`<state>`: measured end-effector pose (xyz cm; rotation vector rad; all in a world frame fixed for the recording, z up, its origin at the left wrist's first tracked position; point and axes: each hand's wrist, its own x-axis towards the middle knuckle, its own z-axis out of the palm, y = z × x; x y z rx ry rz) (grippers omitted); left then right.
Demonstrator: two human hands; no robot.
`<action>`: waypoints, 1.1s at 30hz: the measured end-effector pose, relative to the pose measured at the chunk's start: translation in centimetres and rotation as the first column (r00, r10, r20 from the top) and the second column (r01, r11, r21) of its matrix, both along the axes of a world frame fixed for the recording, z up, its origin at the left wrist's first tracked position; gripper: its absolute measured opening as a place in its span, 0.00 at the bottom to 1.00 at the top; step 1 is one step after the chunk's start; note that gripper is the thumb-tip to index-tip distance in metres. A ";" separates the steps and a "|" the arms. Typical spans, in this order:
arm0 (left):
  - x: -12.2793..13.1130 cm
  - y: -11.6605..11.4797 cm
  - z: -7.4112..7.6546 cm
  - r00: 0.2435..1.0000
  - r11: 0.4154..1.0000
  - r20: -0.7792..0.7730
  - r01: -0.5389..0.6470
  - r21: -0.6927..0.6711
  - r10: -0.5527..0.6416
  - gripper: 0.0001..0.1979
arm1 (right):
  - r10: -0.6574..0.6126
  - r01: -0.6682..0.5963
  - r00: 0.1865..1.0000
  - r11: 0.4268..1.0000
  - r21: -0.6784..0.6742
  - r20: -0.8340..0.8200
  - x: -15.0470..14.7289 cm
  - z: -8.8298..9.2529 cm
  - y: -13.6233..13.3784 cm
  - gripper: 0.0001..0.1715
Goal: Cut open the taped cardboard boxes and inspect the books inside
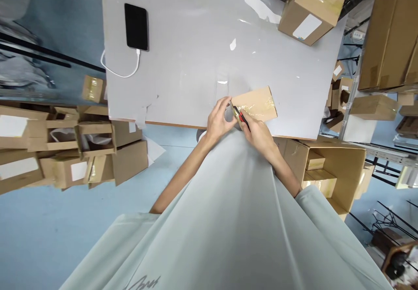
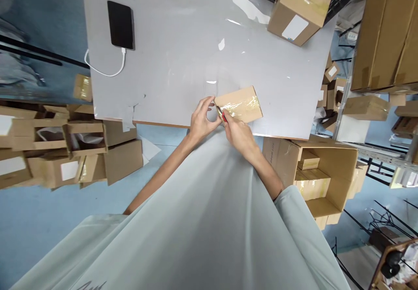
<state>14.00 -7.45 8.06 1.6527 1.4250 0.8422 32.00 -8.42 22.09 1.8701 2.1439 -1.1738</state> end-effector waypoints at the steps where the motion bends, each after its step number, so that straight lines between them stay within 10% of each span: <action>1: 0.0 0.0 0.0 1.000 1.000 -0.001 -0.002 -0.003 0.002 0.41 | 0.008 -0.008 1.000 1.000 -0.005 0.028 -0.2 0.1 0.0 0.37; 11: 0.7 0.0 0.3 0.998 0.999 0.046 -0.043 -0.007 0.043 0.38 | 0.097 -0.048 0.934 0.988 -0.148 0.343 -4.0 2.2 0.4 0.44; 19: 2.5 5.0 0.1 0.998 1.000 0.066 0.005 -0.018 -0.004 0.38 | 0.023 -0.014 0.942 0.999 -0.030 0.335 -1.7 0.6 4.3 0.41; 33: 2.6 9.5 0.5 0.984 0.973 0.119 -0.103 -0.207 0.130 0.09 | -0.018 0.057 0.943 0.993 -0.108 0.333 -2.4 -0.2 4.2 0.40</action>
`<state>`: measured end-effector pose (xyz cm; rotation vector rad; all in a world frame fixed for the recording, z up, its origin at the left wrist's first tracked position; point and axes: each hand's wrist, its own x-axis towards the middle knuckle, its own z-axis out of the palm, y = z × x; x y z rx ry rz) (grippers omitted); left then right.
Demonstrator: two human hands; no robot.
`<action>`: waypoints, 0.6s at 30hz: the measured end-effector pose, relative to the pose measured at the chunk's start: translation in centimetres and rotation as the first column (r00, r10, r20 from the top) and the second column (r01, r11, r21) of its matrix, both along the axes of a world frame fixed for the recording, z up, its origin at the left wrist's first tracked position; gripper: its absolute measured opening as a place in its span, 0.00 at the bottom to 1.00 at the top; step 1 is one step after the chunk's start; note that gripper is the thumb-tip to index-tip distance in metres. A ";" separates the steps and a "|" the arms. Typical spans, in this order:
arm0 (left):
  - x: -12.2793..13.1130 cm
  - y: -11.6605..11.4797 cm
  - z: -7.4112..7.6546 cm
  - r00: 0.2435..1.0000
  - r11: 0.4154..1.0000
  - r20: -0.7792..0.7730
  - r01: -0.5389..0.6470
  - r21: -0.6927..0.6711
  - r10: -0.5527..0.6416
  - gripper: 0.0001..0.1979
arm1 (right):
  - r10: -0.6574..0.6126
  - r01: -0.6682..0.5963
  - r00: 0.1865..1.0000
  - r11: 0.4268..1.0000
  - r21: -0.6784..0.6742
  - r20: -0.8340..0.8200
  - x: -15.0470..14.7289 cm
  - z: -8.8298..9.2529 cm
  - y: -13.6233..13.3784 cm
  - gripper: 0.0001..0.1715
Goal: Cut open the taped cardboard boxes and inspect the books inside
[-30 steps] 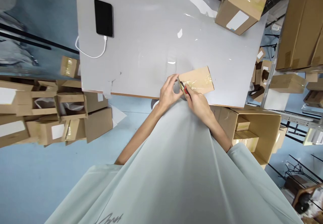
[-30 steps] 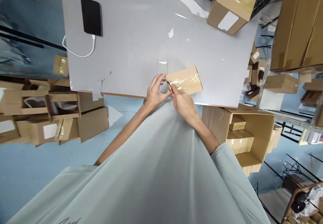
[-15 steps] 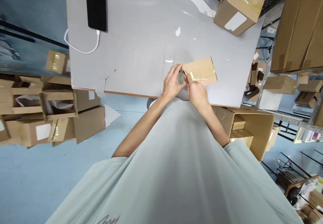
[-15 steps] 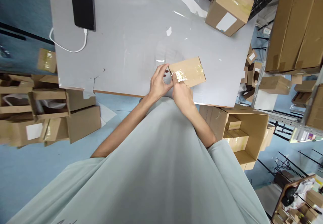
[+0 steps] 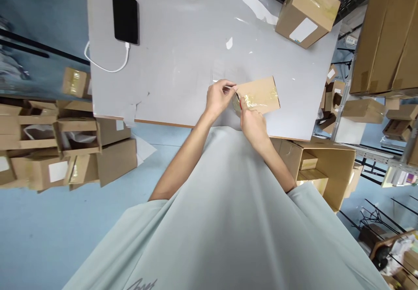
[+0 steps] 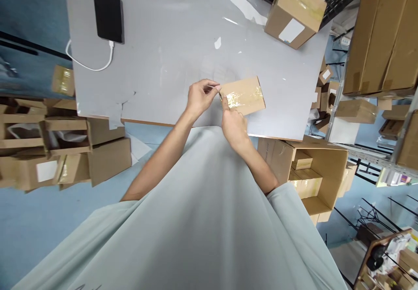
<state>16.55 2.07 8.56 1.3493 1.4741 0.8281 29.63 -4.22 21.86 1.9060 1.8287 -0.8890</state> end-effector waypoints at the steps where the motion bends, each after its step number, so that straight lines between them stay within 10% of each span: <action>1: 0.1 -0.1 0.0 1.000 1.000 -0.017 -0.019 0.002 0.019 0.09 | 0.009 -0.009 1.000 1.000 -0.007 0.008 0.0 0.2 0.2 0.40; 8: 0.8 -1.1 0.7 0.989 0.998 -0.128 -0.068 0.010 0.068 0.11 | 0.050 -0.045 0.996 0.997 -0.066 0.079 0.9 3.0 0.3 0.39; 18: 1.2 -1.5 0.3 0.982 0.993 -0.168 -0.064 0.099 0.080 0.20 | 0.086 -0.079 0.992 0.995 -0.068 0.096 1.8 2.4 -1.8 0.38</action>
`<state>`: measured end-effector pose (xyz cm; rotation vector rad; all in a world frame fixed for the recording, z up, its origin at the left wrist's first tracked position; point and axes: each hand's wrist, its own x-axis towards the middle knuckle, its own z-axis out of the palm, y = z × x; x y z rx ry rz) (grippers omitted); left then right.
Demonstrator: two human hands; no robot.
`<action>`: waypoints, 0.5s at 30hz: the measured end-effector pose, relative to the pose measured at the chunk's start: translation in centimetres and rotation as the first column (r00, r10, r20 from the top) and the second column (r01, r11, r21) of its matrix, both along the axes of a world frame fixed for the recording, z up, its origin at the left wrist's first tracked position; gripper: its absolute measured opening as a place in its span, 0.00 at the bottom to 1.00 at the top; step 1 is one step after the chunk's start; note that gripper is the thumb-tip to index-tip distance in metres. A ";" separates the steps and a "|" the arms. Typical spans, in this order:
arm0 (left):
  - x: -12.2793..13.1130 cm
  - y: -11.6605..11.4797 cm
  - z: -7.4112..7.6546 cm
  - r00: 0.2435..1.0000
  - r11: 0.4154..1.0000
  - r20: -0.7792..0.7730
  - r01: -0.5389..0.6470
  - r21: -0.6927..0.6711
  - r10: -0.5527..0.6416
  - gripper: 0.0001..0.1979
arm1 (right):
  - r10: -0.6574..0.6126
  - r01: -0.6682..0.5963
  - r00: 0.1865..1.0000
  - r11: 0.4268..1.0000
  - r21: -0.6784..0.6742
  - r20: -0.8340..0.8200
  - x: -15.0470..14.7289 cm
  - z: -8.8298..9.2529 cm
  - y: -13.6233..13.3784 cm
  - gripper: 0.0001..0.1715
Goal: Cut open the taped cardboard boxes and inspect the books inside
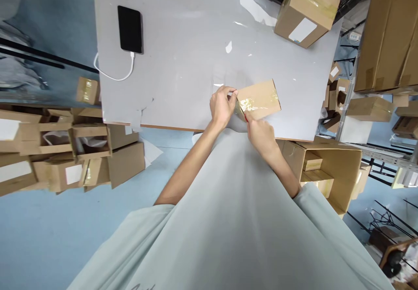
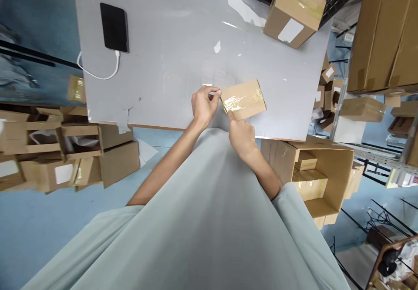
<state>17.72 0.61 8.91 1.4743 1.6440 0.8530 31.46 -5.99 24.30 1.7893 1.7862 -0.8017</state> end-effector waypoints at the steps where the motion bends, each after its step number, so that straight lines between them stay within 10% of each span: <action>1: 0.0 0.0 0.1 1.000 1.000 -0.005 0.007 -0.003 -0.007 0.21 | 0.011 -0.011 1.000 1.000 -0.021 0.013 0.2 0.1 -0.6 0.38; 10: -0.4 0.1 0.0 1.000 0.999 0.013 0.024 -0.021 -0.024 0.20 | -0.123 0.127 0.992 0.984 0.124 -0.040 3.0 2.0 -3.3 0.36; 15: -0.6 0.4 -0.1 0.999 1.000 0.041 0.007 -0.014 -0.006 0.16 | -0.513 0.545 0.833 0.696 0.469 -0.207 10.3 -2.4 0.4 0.32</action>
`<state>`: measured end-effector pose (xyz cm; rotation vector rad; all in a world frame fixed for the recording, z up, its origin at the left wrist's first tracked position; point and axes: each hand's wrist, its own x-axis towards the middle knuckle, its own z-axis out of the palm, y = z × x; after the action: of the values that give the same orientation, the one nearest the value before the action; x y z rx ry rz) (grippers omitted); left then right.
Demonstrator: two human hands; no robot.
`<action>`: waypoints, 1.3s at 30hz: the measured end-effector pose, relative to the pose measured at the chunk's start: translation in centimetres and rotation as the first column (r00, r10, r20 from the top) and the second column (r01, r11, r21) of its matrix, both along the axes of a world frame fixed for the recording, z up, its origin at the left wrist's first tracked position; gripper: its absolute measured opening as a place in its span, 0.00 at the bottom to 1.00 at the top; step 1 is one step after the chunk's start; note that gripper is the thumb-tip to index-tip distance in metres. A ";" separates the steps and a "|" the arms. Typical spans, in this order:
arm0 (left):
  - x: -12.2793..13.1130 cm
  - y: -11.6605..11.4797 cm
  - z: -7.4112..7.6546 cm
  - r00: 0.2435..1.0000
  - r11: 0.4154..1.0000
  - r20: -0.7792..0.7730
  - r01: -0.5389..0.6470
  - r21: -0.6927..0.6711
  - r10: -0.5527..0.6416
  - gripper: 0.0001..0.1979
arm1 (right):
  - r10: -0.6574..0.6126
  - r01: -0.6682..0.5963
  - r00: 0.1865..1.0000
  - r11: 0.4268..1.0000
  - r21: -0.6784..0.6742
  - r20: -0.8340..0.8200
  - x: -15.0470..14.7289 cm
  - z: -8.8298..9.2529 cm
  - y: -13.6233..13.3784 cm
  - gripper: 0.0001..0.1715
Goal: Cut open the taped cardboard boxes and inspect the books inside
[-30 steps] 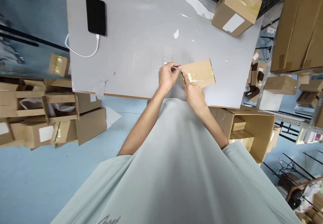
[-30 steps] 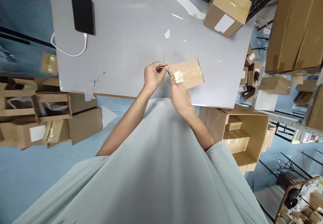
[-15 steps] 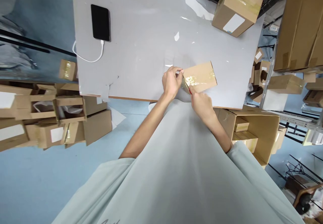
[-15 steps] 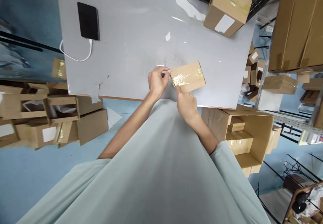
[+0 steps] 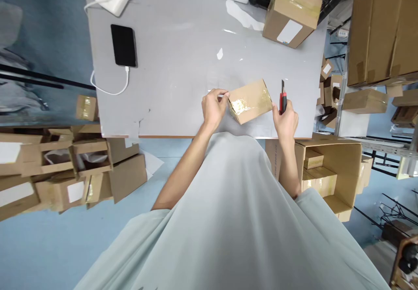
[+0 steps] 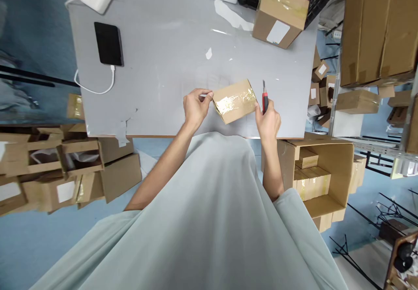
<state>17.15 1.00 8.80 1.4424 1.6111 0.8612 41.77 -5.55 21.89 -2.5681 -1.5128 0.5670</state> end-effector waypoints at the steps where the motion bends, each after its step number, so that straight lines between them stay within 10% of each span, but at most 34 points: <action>1: -0.1 0.0 0.0 1.000 1.000 0.007 -0.006 -0.009 0.006 0.15 | -0.085 0.086 0.994 0.996 0.011 -0.062 1.4 -1.4 0.8 0.29; 6: -1.3 -1.1 -0.3 0.998 0.996 0.030 -0.059 -0.067 0.061 0.14 | -0.239 0.287 0.773 0.958 -0.012 -0.588 2.8 -6.0 1.1 0.31; 17: -7.5 -3.4 -0.7 0.958 0.955 0.040 -0.277 -0.108 0.283 0.20 | -0.209 0.216 0.568 0.971 -0.101 -0.796 -5.7 -7.3 -2.9 0.31; 22: -6.9 -2.8 1.5 0.972 0.980 -0.153 -0.165 0.109 0.181 0.14 | -0.212 0.181 0.569 0.975 -0.131 -0.794 -6.4 -7.4 -3.1 0.29; 29: -0.5 -0.7 2.8 0.949 0.942 -0.115 0.308 0.133 -0.294 0.14 | -0.162 0.103 0.701 0.987 -0.126 -0.694 -6.1 -7.3 -3.6 0.24; 39: 0.0 -1.1 1.5 0.949 0.944 -0.097 0.309 0.117 -0.299 0.15 | 0.124 -0.185 0.876 0.979 -0.089 -0.466 -6.1 -2.0 -3.7 0.31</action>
<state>17.13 -0.06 10.26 1.7816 1.3576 0.7479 35.64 -9.24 19.93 -2.1783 -1.5496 1.2313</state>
